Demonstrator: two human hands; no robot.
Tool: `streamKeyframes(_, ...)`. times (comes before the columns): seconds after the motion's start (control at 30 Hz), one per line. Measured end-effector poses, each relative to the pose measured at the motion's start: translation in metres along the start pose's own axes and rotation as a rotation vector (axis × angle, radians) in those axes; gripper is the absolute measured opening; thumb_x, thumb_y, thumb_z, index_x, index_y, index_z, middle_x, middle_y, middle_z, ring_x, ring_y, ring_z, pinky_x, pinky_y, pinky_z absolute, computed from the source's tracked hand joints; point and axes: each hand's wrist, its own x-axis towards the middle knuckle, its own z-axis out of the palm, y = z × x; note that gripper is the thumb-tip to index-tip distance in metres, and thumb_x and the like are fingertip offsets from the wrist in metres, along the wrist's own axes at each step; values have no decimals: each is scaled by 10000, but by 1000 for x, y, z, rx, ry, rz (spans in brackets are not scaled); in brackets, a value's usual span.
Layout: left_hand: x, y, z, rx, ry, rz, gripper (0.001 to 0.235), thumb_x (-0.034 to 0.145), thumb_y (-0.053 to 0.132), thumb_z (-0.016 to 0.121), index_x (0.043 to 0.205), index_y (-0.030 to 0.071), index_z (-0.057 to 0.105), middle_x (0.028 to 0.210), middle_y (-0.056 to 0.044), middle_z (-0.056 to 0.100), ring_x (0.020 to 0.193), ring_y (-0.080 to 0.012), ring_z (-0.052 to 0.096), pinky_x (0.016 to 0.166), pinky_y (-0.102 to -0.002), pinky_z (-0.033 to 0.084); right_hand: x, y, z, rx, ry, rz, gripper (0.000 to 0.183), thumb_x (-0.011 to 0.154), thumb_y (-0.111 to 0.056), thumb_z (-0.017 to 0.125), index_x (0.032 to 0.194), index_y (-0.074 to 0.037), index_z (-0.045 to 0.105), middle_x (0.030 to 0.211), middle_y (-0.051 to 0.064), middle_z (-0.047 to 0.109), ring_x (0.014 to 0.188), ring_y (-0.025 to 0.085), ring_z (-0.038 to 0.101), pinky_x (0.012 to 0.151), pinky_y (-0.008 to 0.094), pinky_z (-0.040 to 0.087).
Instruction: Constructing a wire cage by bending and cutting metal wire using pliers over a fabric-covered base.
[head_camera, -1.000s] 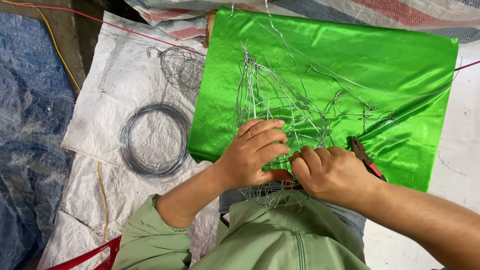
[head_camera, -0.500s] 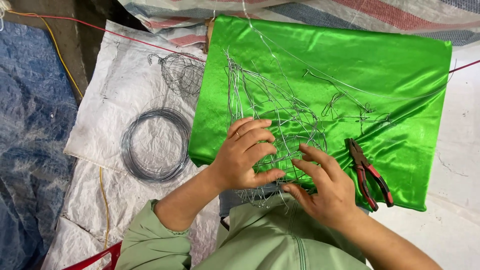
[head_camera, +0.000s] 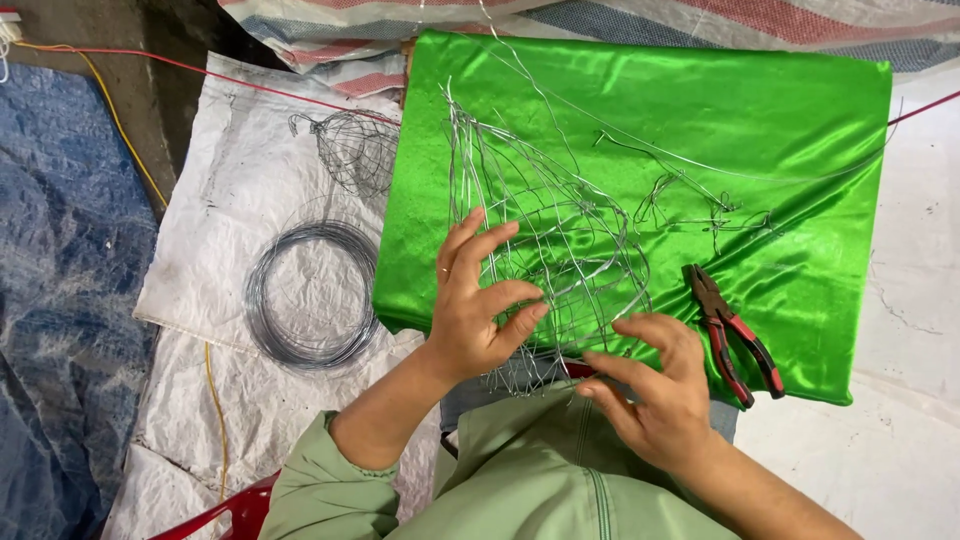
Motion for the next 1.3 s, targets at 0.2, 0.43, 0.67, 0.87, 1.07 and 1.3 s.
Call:
streamKeyframes(0.2, 4, 5, -1, 42, -29, -29, 248, 954, 320, 695, 788, 136, 702, 1480, -119, 494, 1525, -357, 218, 1273, -499, 174, 10, -5, 3, -49, -56, -5, 244, 776, -265, 814, 992, -152, 802, 1416, 166, 564, 1361, 397, 490, 1160, 500, 376)
streamKeyframes(0.43, 15, 5, -7, 156, -15, 0, 315, 946, 447, 633, 984, 134, 648, 1452, -78, 534, 1473, -330, 349, 1207, -512, 198, 11, -6, 7, -72, -36, -98, 186, 719, -84, 785, 885, -61, 705, 1414, 228, 560, 1305, 447, 583, 1094, 518, 475)
streamKeyframes(0.67, 56, -12, -30, 226, -240, 142, 230, 965, 170, 682, 1185, 209, 733, 1412, 28, 624, 1425, -201, 487, 1176, -506, 209, 1, -5, 10, -124, -61, -110, 218, 699, -89, 776, 902, -74, 697, 1434, 216, 548, 1319, 425, 577, 1090, 497, 470)
streamKeyframes(0.87, 76, -12, -46, 140, -396, 197, 145, 908, 138, 714, 1010, 223, 773, 1018, 85, 752, 1163, -171, 666, 1078, -532, 194, -9, 9, 7, -67, -47, -81, 163, 716, -73, 742, 868, -60, 684, 1438, 212, 545, 1320, 424, 581, 1090, 491, 475)
streamKeyframes(1.07, 91, -24, -57, 259, -422, 303, 251, 881, 113, 716, 1108, 208, 762, 1048, 44, 768, 1000, -143, 690, 1029, -425, 318, -16, 34, 5, 4, -51, -100, 136, 737, -96, 698, 866, -54, 698, 1442, 211, 545, 1332, 422, 558, 1126, 496, 460)
streamKeyframes(1.3, 90, -29, -73, 233, -399, 251, 171, 887, 161, 766, 1056, 133, 763, 1140, -19, 690, 1251, -241, 597, 1123, -481, 280, -22, 49, 4, 24, -71, -137, 165, 743, -137, 739, 892, -68, 722, 1435, 196, 566, 1332, 420, 563, 1137, 508, 464)
